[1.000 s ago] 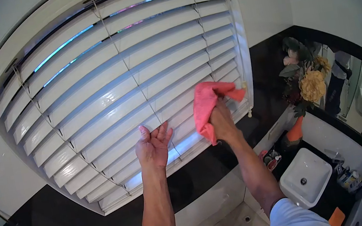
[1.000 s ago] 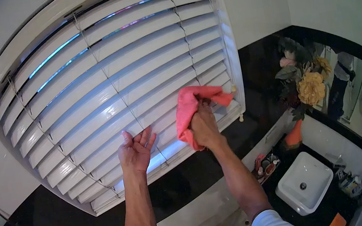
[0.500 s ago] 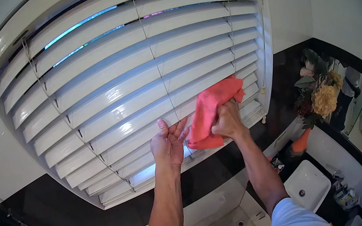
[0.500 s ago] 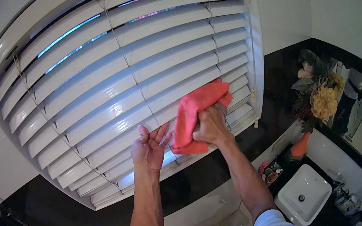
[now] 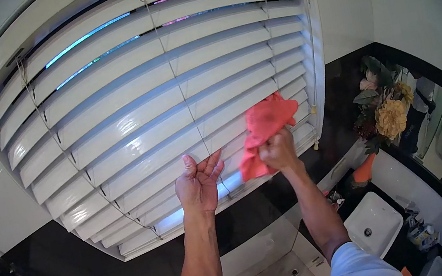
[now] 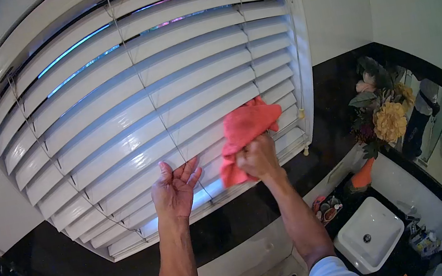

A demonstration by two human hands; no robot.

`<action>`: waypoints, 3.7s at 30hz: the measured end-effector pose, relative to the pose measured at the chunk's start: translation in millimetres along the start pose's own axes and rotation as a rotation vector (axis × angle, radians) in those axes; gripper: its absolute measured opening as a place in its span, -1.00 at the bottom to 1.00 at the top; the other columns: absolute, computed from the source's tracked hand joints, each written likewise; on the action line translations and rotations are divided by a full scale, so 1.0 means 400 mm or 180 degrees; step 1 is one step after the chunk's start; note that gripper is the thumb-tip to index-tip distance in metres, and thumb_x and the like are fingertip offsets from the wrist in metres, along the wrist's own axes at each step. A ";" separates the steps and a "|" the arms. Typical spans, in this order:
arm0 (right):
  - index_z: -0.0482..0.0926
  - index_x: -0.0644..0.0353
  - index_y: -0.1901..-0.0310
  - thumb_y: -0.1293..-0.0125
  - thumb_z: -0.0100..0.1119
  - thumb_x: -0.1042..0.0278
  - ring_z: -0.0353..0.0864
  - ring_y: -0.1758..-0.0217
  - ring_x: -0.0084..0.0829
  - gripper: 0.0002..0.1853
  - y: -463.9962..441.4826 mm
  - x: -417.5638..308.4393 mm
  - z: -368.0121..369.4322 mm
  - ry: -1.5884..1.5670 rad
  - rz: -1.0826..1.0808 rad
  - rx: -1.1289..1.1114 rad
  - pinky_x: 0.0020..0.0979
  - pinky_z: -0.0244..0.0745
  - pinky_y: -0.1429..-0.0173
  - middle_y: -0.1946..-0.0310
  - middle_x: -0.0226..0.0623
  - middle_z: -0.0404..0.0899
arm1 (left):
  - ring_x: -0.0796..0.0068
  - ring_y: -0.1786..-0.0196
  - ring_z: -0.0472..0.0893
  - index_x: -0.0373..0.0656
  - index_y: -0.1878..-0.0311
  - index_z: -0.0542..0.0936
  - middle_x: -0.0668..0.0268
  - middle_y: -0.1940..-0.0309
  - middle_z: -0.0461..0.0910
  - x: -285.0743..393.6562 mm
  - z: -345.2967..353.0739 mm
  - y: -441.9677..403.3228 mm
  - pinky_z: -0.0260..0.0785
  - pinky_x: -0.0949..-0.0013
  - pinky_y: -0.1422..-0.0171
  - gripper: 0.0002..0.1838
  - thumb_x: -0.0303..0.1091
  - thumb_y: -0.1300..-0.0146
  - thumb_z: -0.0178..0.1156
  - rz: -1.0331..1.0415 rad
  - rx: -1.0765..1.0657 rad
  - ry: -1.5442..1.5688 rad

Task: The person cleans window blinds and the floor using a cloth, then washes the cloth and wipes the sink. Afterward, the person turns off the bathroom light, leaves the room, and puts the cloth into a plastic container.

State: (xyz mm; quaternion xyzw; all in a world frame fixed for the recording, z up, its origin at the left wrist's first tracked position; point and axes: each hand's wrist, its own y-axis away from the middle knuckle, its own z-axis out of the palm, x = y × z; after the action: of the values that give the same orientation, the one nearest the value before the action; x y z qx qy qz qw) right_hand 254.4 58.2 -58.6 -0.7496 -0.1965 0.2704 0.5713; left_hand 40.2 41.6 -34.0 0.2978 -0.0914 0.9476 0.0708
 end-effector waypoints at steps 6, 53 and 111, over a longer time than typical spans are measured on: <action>0.60 0.21 0.37 -0.10 0.04 0.54 0.56 0.32 -0.51 -0.87 0.168 0.048 -0.125 -0.2501 0.2134 0.1993 -0.41 0.49 0.16 0.40 -0.42 0.58 | 0.04 -0.09 0.58 -0.29 0.09 0.47 -0.08 0.04 0.58 -0.019 0.019 0.066 0.48 0.09 -0.12 -0.64 -0.12 -0.47 -0.07 0.0243 0.0393 -0.0128; 0.50 0.13 -0.10 0.11 0.21 0.51 0.45 -0.12 0.09 -0.42 -0.068 0.280 -0.156 0.0340 0.2461 -0.1637 -0.05 0.36 -0.19 0.01 0.09 0.53 | -0.08 -0.07 0.59 -0.41 -0.17 0.29 -0.20 0.00 0.54 -0.305 0.208 -0.185 0.45 0.05 -0.16 -0.58 -0.21 -0.48 -0.13 -0.0447 -0.0139 -0.0003; 0.60 0.30 0.06 -0.16 0.06 0.50 0.65 0.38 -0.42 -0.70 0.878 -0.539 0.006 -0.1331 0.4529 -0.2543 -0.40 0.60 0.38 0.22 -0.27 0.65 | 0.30 -0.01 0.59 -0.17 -0.12 0.52 0.21 -0.03 0.59 -0.024 -0.587 0.706 0.40 0.26 -0.18 -0.42 0.05 -0.16 0.21 -0.0454 -0.0230 -0.0786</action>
State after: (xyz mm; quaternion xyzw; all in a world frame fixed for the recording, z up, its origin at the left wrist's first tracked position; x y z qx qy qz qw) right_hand 80.4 -165.1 -358.3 -0.7750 0.1401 0.6094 -0.0918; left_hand -134.8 -183.3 -265.6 0.4151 -0.1121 0.8924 0.1368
